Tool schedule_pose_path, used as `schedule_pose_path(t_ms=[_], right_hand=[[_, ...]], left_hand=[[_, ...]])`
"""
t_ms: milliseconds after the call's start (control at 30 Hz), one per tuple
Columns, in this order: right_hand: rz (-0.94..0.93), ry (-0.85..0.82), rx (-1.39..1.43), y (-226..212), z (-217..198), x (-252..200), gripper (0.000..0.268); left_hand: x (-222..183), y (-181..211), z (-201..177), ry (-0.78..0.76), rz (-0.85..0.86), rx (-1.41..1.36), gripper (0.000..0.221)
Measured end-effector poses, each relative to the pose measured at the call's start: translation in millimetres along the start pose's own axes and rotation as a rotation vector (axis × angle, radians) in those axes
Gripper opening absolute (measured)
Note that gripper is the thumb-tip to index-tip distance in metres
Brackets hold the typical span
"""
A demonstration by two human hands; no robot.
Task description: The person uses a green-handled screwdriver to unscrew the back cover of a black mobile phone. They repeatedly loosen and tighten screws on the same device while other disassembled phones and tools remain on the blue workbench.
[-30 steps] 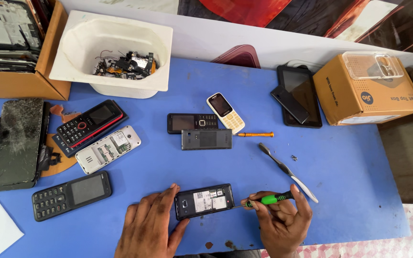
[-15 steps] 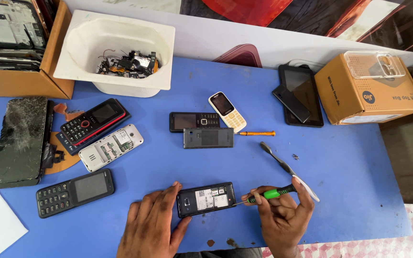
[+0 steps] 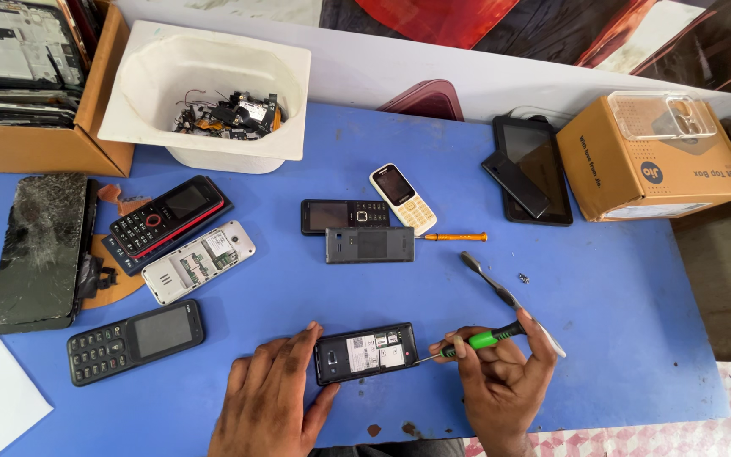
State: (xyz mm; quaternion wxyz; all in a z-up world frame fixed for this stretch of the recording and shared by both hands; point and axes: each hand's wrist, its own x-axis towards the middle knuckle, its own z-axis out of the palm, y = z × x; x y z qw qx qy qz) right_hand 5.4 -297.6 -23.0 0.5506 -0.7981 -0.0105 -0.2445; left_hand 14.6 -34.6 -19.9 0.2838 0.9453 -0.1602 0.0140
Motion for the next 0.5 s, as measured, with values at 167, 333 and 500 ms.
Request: schedule_pose_path(t_ms=[167, 333, 500], right_hand=[[-0.035, 0.004, -0.052, 1.4, -1.1, -2.2, 0.072], [-0.012, 0.051, -0.109, 3.6, -1.8, -6.4, 0.072], [-0.082, 0.016, -0.03, 7.0, -3.0, -10.2, 0.072]], left_hand=[[0.0, -0.3, 0.0, -0.005, 0.002, -0.006, 0.084], [-0.8, 0.1, 0.4, 0.0, -0.003, -0.003, 0.084], [-0.1, -0.5, 0.2, 0.01, 0.013, -0.009, 0.084]])
